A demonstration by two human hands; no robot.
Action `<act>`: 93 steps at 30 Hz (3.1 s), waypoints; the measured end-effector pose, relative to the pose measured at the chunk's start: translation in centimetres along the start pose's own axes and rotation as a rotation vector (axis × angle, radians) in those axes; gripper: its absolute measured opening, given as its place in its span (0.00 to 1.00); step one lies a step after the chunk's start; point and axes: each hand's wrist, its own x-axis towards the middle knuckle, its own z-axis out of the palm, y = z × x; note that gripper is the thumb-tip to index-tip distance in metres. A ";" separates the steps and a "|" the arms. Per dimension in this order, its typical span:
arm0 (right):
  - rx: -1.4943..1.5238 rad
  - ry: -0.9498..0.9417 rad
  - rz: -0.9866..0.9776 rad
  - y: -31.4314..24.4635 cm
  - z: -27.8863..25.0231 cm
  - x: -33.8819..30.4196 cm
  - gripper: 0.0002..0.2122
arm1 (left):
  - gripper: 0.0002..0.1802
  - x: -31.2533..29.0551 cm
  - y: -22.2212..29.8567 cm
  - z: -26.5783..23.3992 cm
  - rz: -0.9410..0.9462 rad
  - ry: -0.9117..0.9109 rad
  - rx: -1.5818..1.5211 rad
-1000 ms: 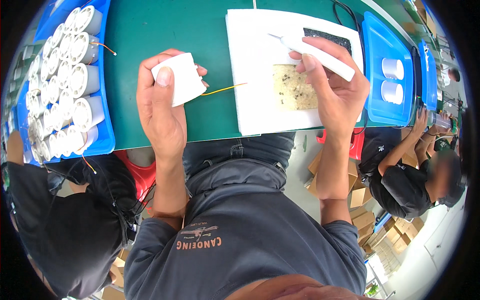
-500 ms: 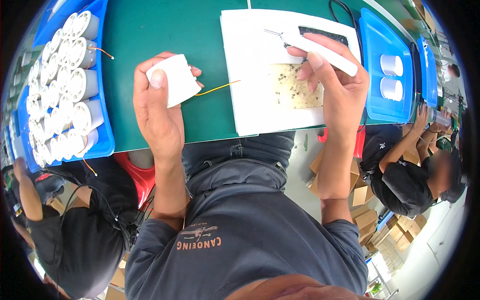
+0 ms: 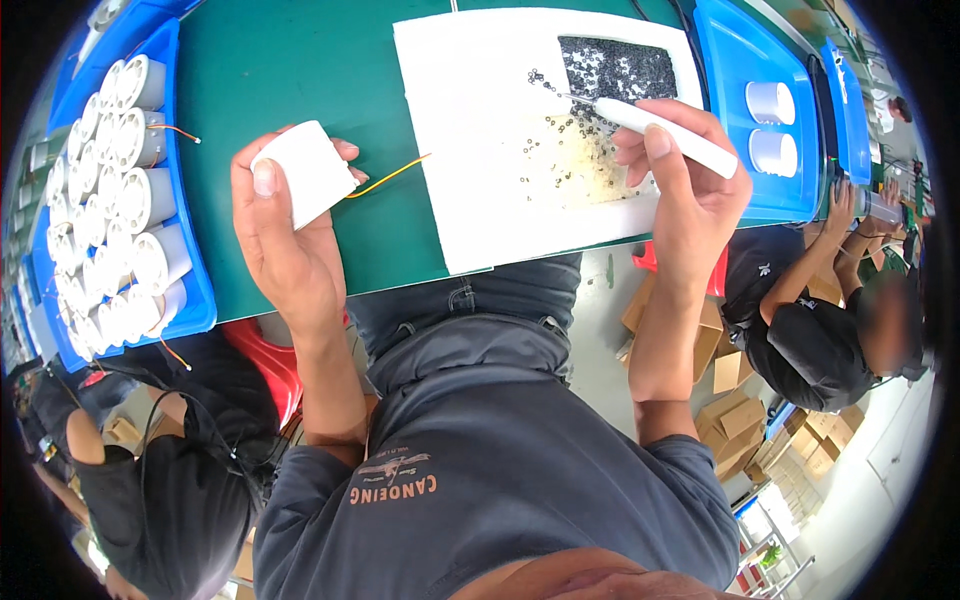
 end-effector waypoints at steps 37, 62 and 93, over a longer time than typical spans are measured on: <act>0.226 -0.225 -0.061 -2.9 7.2 -3.5 0.15 | 0.23 2.6 0.6 10.3 0.137 0.091 -0.437; 0.158 -0.042 -0.230 -2.5 9.8 -1.9 0.11 | 0.16 3.4 -0.4 9.8 0.289 0.096 -0.037; -0.424 0.068 0.010 -7.1 -8.8 -2.9 0.05 | 0.36 -3.4 3.3 13.9 0.469 -0.587 0.460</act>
